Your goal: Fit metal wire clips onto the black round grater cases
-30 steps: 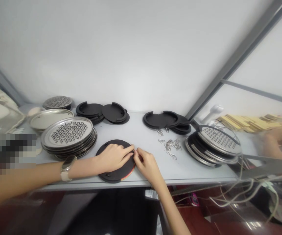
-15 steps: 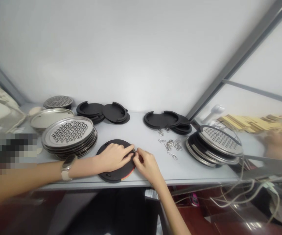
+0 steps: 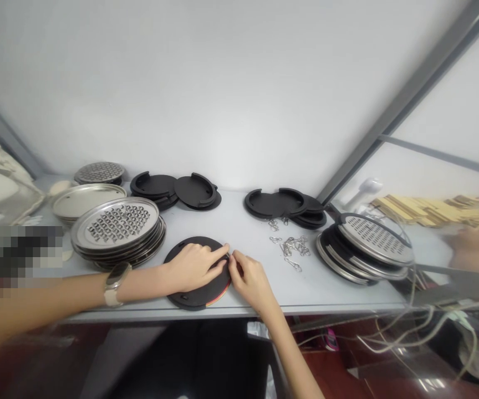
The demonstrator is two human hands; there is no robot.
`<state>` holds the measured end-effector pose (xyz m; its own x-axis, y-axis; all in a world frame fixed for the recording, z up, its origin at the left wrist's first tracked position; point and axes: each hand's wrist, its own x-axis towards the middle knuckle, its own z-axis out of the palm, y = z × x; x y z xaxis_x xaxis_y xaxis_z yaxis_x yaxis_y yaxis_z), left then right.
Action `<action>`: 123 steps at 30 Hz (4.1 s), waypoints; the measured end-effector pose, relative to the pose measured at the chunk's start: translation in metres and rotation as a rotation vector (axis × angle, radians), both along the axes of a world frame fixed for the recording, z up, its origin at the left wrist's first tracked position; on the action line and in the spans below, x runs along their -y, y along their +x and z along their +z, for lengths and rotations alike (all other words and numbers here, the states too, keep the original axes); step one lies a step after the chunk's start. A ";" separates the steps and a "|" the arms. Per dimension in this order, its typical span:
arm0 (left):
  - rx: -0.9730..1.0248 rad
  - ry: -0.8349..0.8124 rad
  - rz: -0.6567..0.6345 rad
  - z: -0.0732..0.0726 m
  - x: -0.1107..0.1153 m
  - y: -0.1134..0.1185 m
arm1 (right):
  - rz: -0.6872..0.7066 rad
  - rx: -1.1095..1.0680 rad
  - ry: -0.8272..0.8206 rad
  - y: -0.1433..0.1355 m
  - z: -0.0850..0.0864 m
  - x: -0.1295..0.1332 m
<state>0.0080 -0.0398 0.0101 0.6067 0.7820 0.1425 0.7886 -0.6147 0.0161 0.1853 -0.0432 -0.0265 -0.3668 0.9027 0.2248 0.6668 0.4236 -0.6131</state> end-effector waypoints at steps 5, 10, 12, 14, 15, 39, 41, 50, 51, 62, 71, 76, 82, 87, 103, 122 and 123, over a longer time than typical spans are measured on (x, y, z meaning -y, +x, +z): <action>0.011 0.003 0.008 -0.002 0.000 0.000 | 0.000 -0.016 -0.005 0.000 0.000 0.000; 0.018 -0.001 0.011 -0.002 0.000 0.000 | 0.005 -0.012 -0.006 0.000 0.000 0.001; 0.011 -0.004 0.016 -0.002 0.000 0.000 | 0.004 0.001 0.005 0.001 0.000 0.000; 0.001 -0.004 0.017 -0.002 0.000 0.000 | 0.006 0.014 0.017 0.001 -0.001 0.000; -0.005 -0.004 0.016 -0.002 0.000 0.000 | 0.009 0.019 0.020 0.001 -0.001 -0.001; 0.003 -0.008 -0.008 0.001 0.001 -0.001 | 0.011 -0.073 -0.032 0.000 0.002 0.000; 0.012 -0.011 -0.008 0.000 0.001 -0.001 | 0.013 -0.067 -0.027 0.000 0.002 0.000; 0.015 -0.024 -0.002 -0.001 0.001 -0.001 | 0.006 -0.048 -0.011 0.000 0.002 0.001; 0.014 -0.024 0.005 -0.001 0.001 0.000 | 0.007 -0.043 -0.010 0.000 0.002 0.001; 0.014 -0.003 0.072 -0.006 0.003 0.001 | 0.008 -0.038 -0.006 -0.001 0.004 0.001; 0.088 0.123 0.021 0.000 0.005 0.001 | 0.015 -0.067 -0.009 -0.001 0.004 0.002; 0.126 0.127 -0.059 -0.005 0.000 -0.001 | 0.013 -0.059 -0.025 0.000 0.003 0.001; 0.136 0.108 -0.095 -0.009 -0.003 -0.002 | 0.016 -0.057 -0.029 0.001 0.001 0.002; 0.113 0.128 -0.097 -0.009 -0.003 -0.001 | 0.017 -0.058 -0.034 0.001 0.001 0.001; 0.084 0.168 -0.111 -0.010 -0.003 -0.002 | 0.010 -0.064 -0.024 0.000 0.000 0.000; 0.000 0.272 -0.103 -0.011 -0.003 0.000 | 0.006 -0.083 -0.010 0.001 -0.001 0.001; -0.001 0.272 -0.102 -0.012 -0.003 0.000 | 0.006 -0.084 -0.009 0.001 -0.001 0.001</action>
<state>0.0080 -0.0366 -0.0015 0.6804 0.6501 0.3382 0.7224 -0.6725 -0.1606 0.1860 -0.0443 -0.0274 -0.3526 0.9027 0.2467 0.6104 0.4217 -0.6705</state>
